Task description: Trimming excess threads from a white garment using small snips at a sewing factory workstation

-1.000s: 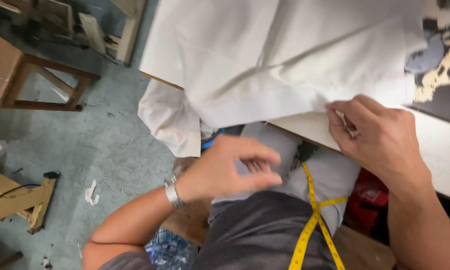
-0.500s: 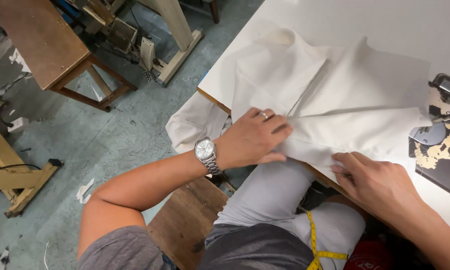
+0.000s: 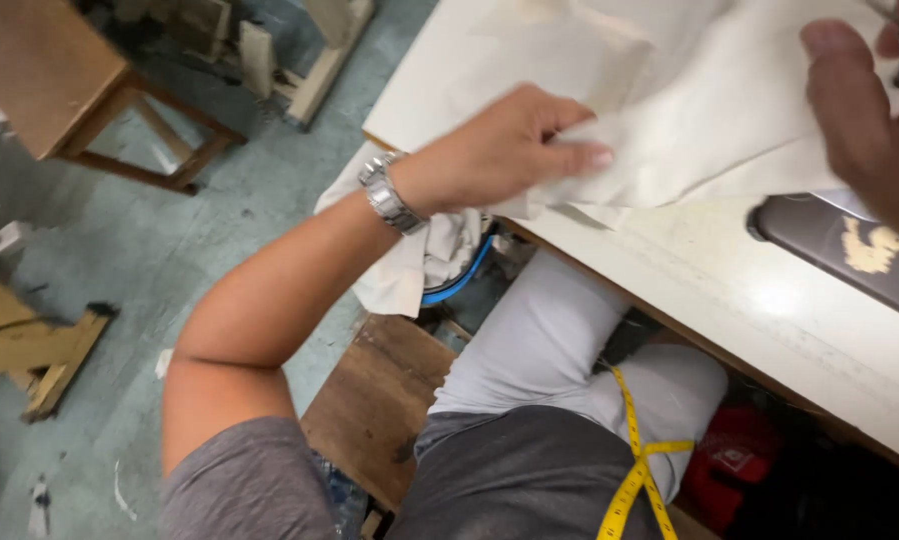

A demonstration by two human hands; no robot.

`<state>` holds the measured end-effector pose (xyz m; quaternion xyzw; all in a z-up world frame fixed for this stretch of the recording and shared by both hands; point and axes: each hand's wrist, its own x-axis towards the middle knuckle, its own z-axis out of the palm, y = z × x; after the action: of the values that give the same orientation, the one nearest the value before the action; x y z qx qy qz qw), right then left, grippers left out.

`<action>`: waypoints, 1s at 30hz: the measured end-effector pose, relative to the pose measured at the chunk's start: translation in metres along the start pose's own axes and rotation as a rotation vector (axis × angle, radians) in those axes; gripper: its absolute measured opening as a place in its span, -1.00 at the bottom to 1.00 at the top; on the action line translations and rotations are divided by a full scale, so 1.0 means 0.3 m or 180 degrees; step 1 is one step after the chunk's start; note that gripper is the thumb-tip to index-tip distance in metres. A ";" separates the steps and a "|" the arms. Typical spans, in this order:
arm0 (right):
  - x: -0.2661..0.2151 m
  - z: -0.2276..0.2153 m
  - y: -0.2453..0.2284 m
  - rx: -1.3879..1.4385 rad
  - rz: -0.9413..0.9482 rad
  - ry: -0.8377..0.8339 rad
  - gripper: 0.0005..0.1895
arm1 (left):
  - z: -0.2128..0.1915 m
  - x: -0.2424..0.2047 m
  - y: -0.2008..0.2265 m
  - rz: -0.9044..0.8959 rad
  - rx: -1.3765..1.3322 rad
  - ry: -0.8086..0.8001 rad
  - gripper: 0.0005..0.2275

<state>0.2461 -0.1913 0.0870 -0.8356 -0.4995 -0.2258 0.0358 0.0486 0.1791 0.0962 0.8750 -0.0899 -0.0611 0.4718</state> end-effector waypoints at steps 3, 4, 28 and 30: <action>0.045 -0.268 -0.305 0.2659 0.1105 -0.0045 -0.79 | -0.079 0.053 0.054 -0.0046 -0.0888 -0.0049 -0.48; 0.000 -0.226 -0.336 0.2750 0.1324 -0.0023 -0.82 | -0.078 0.068 0.066 -0.0275 -0.1047 -0.0057 -0.59; -0.016 0.023 -0.625 0.4153 0.2012 0.0106 -0.76 | -0.009 0.053 0.064 -0.0637 -0.1495 -0.0154 -0.75; -0.017 0.025 -0.629 0.4137 0.2009 0.0103 -0.74 | -0.011 0.048 0.061 -0.0643 -0.1525 -0.0160 -0.73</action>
<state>0.0860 -0.0993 0.0469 -0.7465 -0.2671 0.1257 0.5964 0.0616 0.1688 0.1130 0.7410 0.0033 -0.1491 0.6547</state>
